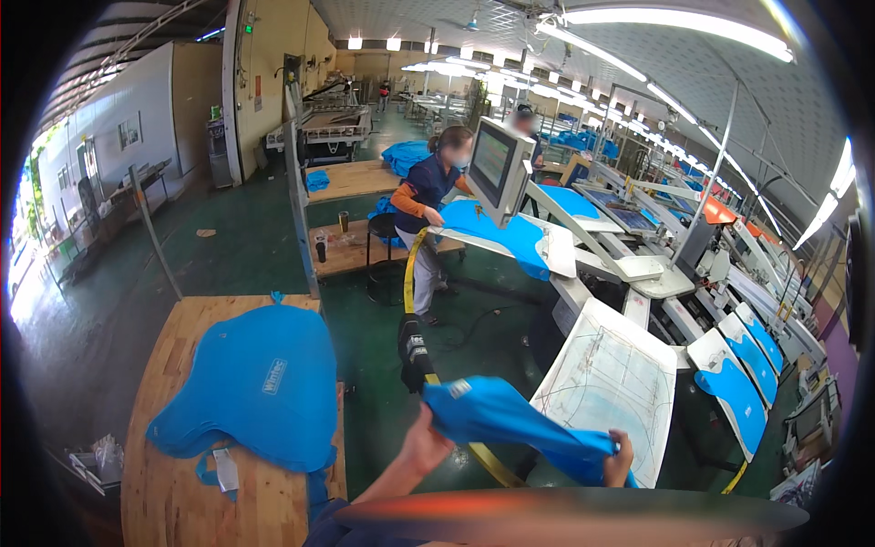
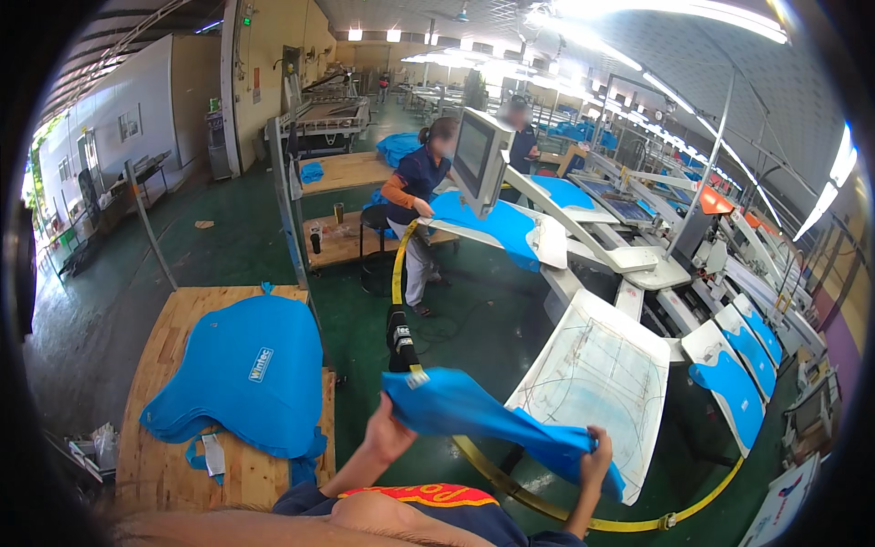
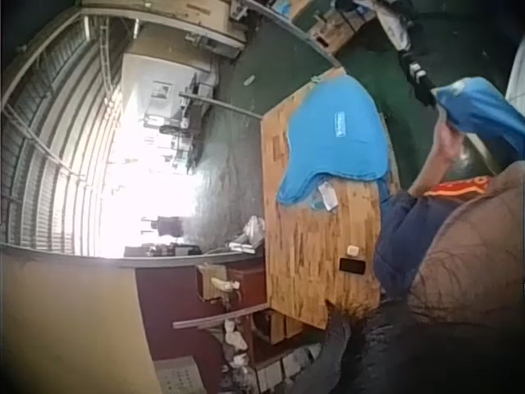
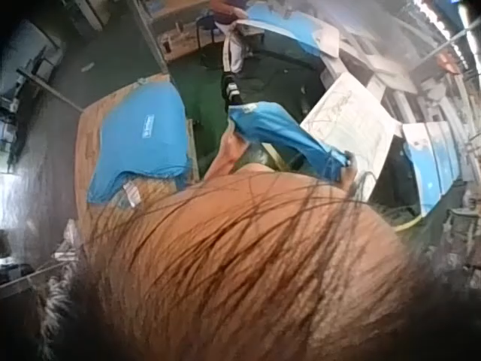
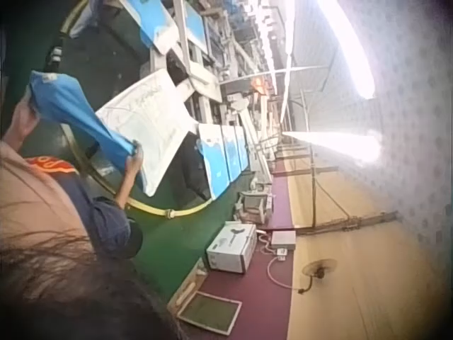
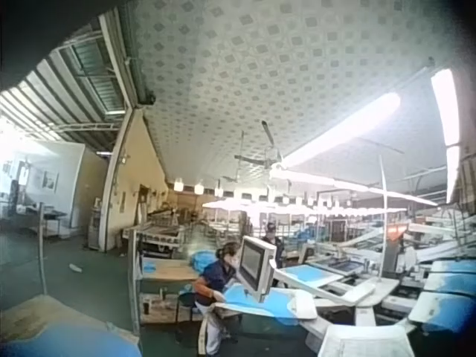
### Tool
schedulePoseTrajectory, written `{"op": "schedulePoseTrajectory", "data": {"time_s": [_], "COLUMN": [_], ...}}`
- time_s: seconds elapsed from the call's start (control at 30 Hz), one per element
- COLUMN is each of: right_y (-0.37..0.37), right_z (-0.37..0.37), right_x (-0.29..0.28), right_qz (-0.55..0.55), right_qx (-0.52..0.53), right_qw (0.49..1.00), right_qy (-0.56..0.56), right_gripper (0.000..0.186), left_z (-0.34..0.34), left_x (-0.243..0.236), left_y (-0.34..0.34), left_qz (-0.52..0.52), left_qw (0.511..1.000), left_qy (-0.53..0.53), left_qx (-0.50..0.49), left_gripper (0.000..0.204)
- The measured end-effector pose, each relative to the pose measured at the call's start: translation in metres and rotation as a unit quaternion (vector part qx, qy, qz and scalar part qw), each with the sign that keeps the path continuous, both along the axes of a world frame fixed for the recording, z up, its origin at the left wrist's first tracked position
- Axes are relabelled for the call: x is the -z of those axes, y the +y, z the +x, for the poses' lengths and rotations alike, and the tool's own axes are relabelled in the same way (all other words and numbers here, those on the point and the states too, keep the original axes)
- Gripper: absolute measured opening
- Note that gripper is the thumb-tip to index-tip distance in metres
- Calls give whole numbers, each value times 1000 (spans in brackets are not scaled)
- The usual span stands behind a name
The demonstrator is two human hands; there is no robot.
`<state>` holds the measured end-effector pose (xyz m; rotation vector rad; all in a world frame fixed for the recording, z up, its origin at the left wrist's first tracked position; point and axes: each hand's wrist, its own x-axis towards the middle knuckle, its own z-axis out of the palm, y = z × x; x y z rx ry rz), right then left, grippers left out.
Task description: Operating a carousel screen printing machine to apply logos to blue fabric pieces.
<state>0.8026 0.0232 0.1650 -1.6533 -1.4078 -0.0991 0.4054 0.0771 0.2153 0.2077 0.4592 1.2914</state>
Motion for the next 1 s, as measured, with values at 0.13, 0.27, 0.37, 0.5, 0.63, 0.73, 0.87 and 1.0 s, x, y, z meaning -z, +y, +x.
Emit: {"op": "schedulePoseTrajectory", "data": {"time_s": [0.13, 0.27, 0.37, 0.5, 0.63, 0.73, 0.87, 1.0], "right_y": [20, 45, 58, 78, 123, 170, 215, 262], "right_z": [-18, -17, -13, -7, -40, -81, -147, -201], "right_x": [-75, -90, -95, -78, -57, -68, -117, -160], "right_qz": [-132, -234, -331, -350, -151, 33, 225, 294], "right_qx": [-177, -228, -287, -284, -233, -195, -200, -272], "right_qw": [975, 944, 899, 892, 960, 979, 947, 915], "right_qy": [0, -37, -22, -25, -19, 50, 112, 37], "right_gripper": [23, 19, 17, 23, 27, 26, 32, 29], "left_z": [-59, -86, -102, -122, -130, -137, -155, -190], "left_x": [4, 7, 14, 15, 17, 20, 4, -26], "left_y": [-5, -29, -42, -61, -78, -88, -98, -111], "left_qz": [101, 106, 86, 112, 99, 125, 135, 236], "left_qw": [992, 991, 989, 982, 981, 977, 972, 935], "left_qy": [-43, -48, -57, -41, -40, -42, -44, -77], "left_qx": [-56, -72, -107, -149, -162, -167, -186, -253], "left_gripper": [51, 49, 48, 50, 51, 51, 53, 56]}}
